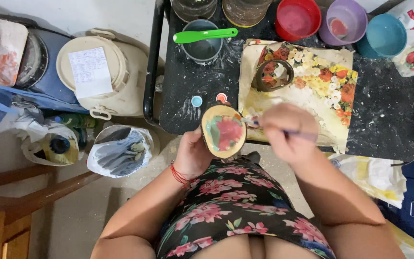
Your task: Painting and adjusting dental prosthetic models using brushes and precision tools
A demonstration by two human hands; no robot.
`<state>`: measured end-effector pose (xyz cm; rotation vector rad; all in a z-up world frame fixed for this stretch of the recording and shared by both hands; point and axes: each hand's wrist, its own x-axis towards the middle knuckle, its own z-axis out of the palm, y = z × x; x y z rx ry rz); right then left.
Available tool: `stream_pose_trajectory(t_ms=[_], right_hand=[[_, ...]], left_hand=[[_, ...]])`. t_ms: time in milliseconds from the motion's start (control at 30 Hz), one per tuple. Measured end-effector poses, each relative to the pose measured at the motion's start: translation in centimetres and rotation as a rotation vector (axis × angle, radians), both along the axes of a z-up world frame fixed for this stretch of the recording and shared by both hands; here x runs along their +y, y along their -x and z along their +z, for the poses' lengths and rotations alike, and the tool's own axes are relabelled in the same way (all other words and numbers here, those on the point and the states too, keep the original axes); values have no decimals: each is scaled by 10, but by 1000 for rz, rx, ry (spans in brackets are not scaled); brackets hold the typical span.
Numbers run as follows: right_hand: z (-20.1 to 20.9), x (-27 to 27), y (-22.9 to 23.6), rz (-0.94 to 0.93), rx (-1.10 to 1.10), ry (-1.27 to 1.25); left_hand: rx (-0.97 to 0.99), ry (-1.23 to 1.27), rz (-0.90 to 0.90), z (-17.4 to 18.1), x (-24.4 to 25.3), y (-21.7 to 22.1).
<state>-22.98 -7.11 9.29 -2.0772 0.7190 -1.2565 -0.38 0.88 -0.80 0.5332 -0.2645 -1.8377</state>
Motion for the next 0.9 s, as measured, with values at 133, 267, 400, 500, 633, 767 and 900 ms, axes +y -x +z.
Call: stream_pose_trajectory(t_ms=[133, 267, 400, 500, 633, 767, 900], right_hand=[[19, 18, -6, 23, -23, 288], [17, 16, -9, -17, 20, 310], [8, 40, -1, 56, 188, 434], [28, 50, -3, 135, 214, 484], [7, 47, 3, 40, 80, 358], [26, 56, -13, 65, 169, 403], [64, 50, -32, 116, 119, 120]], left_hand=[[8, -39, 5, 22, -3, -5], [100, 10, 52, 32, -5, -1], [86, 75, 70, 61, -9, 0], [105, 85, 98, 29, -3, 9], [78, 204, 94, 11, -1, 15], [34, 278, 150, -11, -4, 18], [20, 334, 172, -11, -7, 19]])
